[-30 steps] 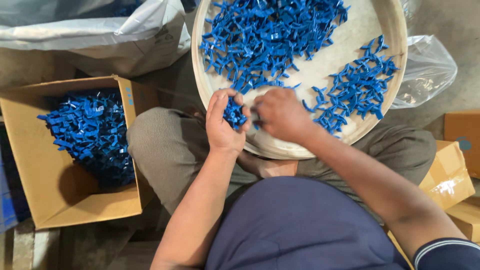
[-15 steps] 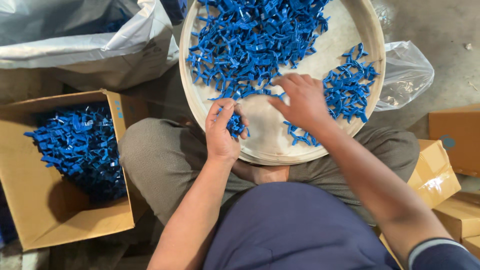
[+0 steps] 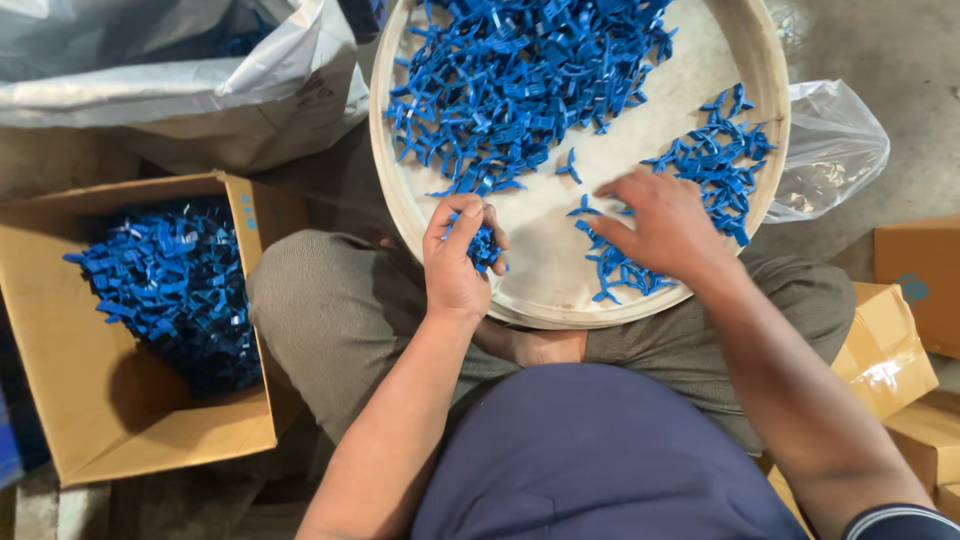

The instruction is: The person sits cross-legged on the floor and sorts small blue plastic pieces from a large white tray into a cardboard box. They pick up handfuls of the pieces, separate them, and place them into the box repeatedly.

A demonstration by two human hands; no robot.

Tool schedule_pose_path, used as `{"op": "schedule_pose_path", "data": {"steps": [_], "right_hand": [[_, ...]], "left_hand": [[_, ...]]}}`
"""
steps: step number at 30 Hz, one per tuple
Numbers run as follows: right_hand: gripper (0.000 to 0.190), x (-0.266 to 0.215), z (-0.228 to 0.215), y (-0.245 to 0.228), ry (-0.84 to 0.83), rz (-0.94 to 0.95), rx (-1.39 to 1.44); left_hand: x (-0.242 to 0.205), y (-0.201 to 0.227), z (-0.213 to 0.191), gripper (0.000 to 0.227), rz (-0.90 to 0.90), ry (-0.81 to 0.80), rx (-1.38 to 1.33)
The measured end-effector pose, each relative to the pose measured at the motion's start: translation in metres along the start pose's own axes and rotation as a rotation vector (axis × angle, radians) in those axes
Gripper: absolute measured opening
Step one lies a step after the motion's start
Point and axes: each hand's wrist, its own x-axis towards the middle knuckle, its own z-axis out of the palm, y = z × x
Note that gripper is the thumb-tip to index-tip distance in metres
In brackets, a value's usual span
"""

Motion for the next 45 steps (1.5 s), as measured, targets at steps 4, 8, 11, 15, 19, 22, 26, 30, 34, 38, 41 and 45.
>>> {"op": "schedule_pose_path", "data": {"steps": [4, 8, 11, 15, 19, 22, 26, 30, 34, 38, 41, 45], "right_hand": [[0.034, 0.032, 0.024, -0.026, 0.286, -0.234, 0.092], [0.044, 0.055, 0.051, -0.056, 0.310, -0.189, -0.033], [0.032, 0.049, 0.050, -0.059, 0.134, -0.103, -0.066], [0.023, 0.021, 0.025, -0.038, -0.031, -0.112, -0.165], [0.021, -0.001, 0.004, 0.000, 0.072, -0.234, 0.031], [0.021, -0.007, -0.002, 0.024, 0.178, -0.080, 0.249], [0.018, -0.007, 0.006, 0.030, 0.240, 0.172, 0.527], [0.016, 0.000, 0.015, 0.023, 0.209, 0.078, 0.332], [0.018, 0.029, 0.019, 0.007, 0.239, -0.087, 0.200], [0.032, 0.051, 0.030, -0.024, 0.114, -0.206, 0.033], [0.024, 0.034, 0.045, -0.041, -0.010, -0.146, -0.105], [0.024, -0.005, 0.041, -0.033, 0.058, -0.366, -0.162]], "left_hand": [[0.000, -0.001, 0.001, 0.012, 0.002, 0.041, 0.040], [-0.002, 0.001, -0.003, 0.012, 0.018, 0.042, 0.030], [-0.004, 0.001, -0.005, 0.012, 0.023, 0.029, 0.026], [-0.001, 0.001, -0.003, 0.011, 0.017, 0.032, 0.024], [-0.003, 0.000, -0.002, 0.010, -0.008, 0.020, 0.033], [-0.002, 0.000, 0.002, 0.009, -0.034, 0.017, 0.049], [-0.004, 0.002, 0.003, 0.010, -0.036, 0.014, 0.066], [-0.005, 0.000, -0.002, 0.009, -0.054, 0.004, 0.053], [-0.003, -0.003, -0.002, 0.009, -0.061, -0.004, 0.055], [-0.001, -0.004, -0.001, 0.009, -0.054, 0.019, 0.058], [-0.003, -0.005, -0.007, 0.009, -0.049, 0.021, 0.059], [-0.002, -0.004, -0.007, 0.009, -0.035, -0.002, 0.042]]}}
